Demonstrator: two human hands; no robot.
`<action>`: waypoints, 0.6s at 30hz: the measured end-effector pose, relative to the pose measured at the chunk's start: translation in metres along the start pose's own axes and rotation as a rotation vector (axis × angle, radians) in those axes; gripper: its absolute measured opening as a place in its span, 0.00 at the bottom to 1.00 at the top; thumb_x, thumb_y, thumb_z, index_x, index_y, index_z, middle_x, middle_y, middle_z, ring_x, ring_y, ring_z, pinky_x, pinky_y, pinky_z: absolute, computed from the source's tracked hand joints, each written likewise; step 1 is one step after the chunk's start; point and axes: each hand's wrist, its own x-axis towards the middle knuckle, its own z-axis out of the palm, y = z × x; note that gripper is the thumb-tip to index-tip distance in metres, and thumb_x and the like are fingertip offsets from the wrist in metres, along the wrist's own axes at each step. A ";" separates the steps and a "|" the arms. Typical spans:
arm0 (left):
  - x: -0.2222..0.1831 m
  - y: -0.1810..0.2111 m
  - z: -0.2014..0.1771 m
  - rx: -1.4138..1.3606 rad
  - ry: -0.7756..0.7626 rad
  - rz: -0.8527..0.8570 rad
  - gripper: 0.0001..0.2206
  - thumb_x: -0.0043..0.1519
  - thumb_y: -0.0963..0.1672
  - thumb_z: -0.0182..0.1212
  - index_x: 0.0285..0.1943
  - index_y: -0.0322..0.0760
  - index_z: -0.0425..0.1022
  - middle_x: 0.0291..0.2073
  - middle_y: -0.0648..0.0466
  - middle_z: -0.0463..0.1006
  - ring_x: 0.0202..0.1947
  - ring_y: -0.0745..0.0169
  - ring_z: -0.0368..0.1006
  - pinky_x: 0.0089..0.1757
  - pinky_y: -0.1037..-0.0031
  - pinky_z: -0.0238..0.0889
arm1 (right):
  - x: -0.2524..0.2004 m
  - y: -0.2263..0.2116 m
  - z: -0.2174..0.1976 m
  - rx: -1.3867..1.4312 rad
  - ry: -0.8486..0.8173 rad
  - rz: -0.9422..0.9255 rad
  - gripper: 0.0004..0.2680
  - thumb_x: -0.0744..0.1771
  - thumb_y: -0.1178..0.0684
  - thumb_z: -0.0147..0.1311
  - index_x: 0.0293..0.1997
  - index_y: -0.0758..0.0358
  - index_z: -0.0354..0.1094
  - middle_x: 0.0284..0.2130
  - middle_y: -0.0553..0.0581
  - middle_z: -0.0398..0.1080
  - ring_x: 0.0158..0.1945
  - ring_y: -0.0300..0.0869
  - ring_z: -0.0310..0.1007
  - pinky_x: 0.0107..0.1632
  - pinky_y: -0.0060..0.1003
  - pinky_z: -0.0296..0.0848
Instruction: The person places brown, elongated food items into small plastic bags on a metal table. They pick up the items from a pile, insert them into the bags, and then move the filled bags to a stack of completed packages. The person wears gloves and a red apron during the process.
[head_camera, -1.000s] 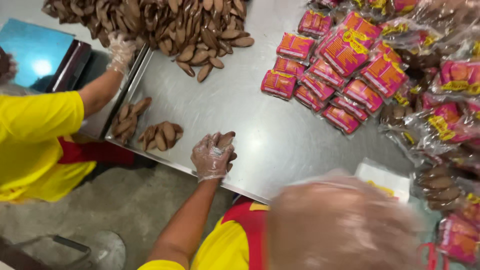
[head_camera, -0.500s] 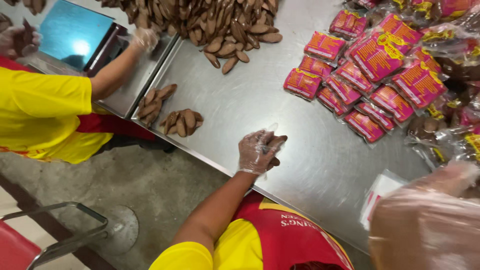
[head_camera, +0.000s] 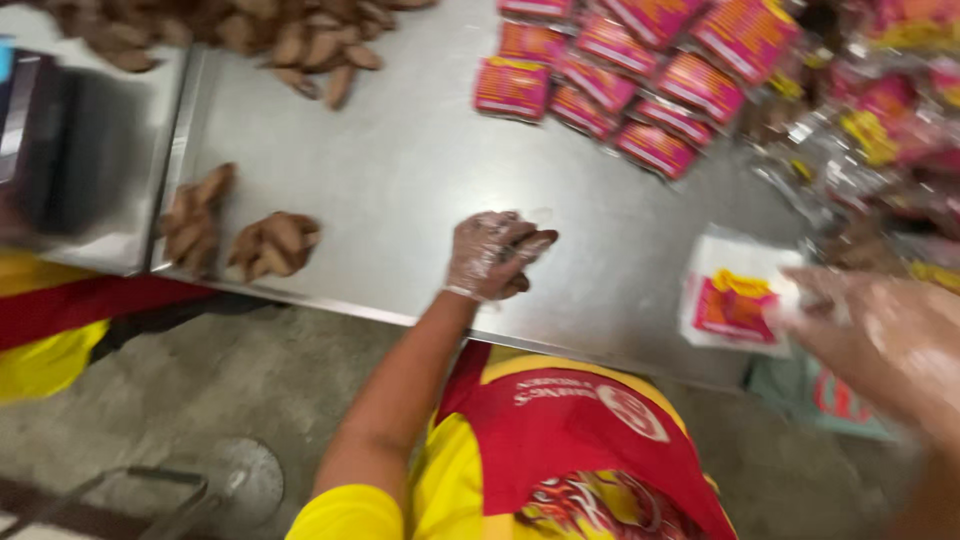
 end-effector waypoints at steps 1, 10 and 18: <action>0.002 -0.003 -0.003 -0.033 -0.057 0.029 0.42 0.35 0.50 0.80 0.66 0.60 0.75 0.51 0.57 0.78 0.52 0.46 0.75 0.50 0.51 0.68 | -0.007 0.008 0.017 0.083 -0.005 0.125 0.24 0.65 0.36 0.58 0.68 0.47 0.67 0.44 0.53 0.81 0.44 0.50 0.80 0.50 0.49 0.75; -0.011 0.032 -0.007 -0.123 -0.059 -0.546 0.22 0.62 0.48 0.68 0.65 0.44 0.74 0.61 0.44 0.74 0.62 0.44 0.69 0.60 0.50 0.55 | 0.013 0.010 0.233 0.358 0.648 0.107 0.16 0.59 0.47 0.68 0.49 0.58 0.79 0.46 0.60 0.78 0.50 0.54 0.74 0.56 0.47 0.71; 0.032 0.091 0.066 -0.722 -0.249 -0.598 0.14 0.68 0.48 0.62 0.61 0.48 0.77 0.56 0.53 0.81 0.57 0.57 0.77 0.59 0.64 0.72 | 0.015 0.026 0.241 0.642 0.809 0.091 0.03 0.66 0.57 0.62 0.40 0.63 0.76 0.39 0.60 0.76 0.44 0.51 0.75 0.50 0.44 0.73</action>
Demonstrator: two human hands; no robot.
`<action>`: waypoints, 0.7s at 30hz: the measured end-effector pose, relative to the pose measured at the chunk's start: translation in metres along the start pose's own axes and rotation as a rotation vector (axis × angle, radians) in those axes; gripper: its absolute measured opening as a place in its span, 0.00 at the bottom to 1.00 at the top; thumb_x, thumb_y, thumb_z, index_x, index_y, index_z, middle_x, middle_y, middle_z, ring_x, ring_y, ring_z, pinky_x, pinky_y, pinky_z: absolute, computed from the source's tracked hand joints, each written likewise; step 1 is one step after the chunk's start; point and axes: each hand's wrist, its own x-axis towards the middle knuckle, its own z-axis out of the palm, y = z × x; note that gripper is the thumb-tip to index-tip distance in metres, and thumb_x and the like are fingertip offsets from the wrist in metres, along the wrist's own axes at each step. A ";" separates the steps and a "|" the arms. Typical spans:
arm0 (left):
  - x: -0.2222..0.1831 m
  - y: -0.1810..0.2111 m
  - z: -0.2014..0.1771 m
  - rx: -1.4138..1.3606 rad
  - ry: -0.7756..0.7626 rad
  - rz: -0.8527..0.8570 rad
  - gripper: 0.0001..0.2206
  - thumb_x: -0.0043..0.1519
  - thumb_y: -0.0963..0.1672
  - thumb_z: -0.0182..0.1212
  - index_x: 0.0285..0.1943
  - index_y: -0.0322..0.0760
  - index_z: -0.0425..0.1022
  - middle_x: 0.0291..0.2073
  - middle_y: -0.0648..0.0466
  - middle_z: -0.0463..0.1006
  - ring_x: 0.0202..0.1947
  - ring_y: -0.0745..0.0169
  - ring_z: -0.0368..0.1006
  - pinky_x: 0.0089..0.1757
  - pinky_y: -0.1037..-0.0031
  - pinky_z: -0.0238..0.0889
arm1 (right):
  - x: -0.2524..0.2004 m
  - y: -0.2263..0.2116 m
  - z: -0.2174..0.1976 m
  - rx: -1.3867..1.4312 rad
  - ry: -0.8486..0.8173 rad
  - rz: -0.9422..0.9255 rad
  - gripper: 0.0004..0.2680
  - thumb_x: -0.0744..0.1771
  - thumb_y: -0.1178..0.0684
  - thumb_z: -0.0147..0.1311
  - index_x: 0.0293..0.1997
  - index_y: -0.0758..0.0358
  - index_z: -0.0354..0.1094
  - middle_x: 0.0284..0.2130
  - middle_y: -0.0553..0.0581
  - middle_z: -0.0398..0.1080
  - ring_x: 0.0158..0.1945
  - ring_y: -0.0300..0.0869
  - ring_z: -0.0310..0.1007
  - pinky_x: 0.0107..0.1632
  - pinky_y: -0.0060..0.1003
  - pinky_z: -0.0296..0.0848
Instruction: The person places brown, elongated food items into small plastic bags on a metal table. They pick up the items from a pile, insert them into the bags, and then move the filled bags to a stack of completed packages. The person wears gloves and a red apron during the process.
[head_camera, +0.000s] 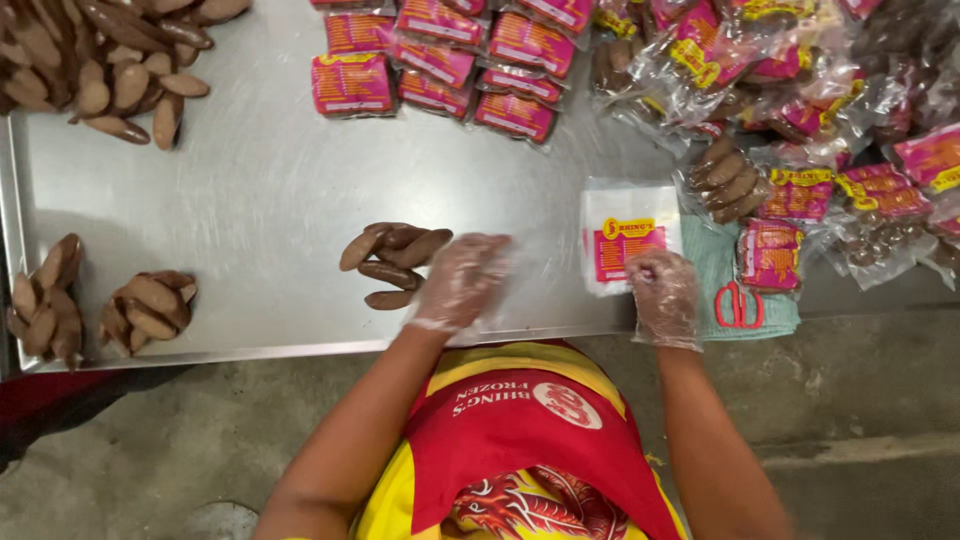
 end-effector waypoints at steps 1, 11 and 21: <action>0.016 0.004 0.022 0.123 -0.119 0.108 0.12 0.68 0.47 0.59 0.60 0.50 0.77 0.58 0.57 0.81 0.59 0.60 0.77 0.60 0.67 0.71 | -0.001 0.001 -0.003 0.046 0.079 -0.019 0.03 0.67 0.58 0.61 0.41 0.64 0.75 0.39 0.60 0.76 0.44 0.49 0.75 0.50 0.42 0.74; 0.097 -0.006 0.171 0.580 -0.403 0.429 0.11 0.60 0.49 0.62 0.50 0.52 0.79 0.48 0.55 0.79 0.54 0.55 0.73 0.53 0.58 0.65 | -0.044 0.052 0.012 0.440 0.287 0.434 0.05 0.68 0.61 0.58 0.47 0.63 0.71 0.39 0.52 0.71 0.42 0.36 0.70 0.48 0.33 0.72; 0.093 0.000 0.177 0.598 -0.269 0.456 0.17 0.57 0.50 0.62 0.51 0.41 0.76 0.45 0.49 0.79 0.49 0.49 0.75 0.48 0.57 0.65 | -0.043 0.033 0.011 0.053 -0.020 0.158 0.21 0.63 0.63 0.59 0.64 0.56 0.72 0.51 0.66 0.68 0.56 0.55 0.69 0.58 0.48 0.70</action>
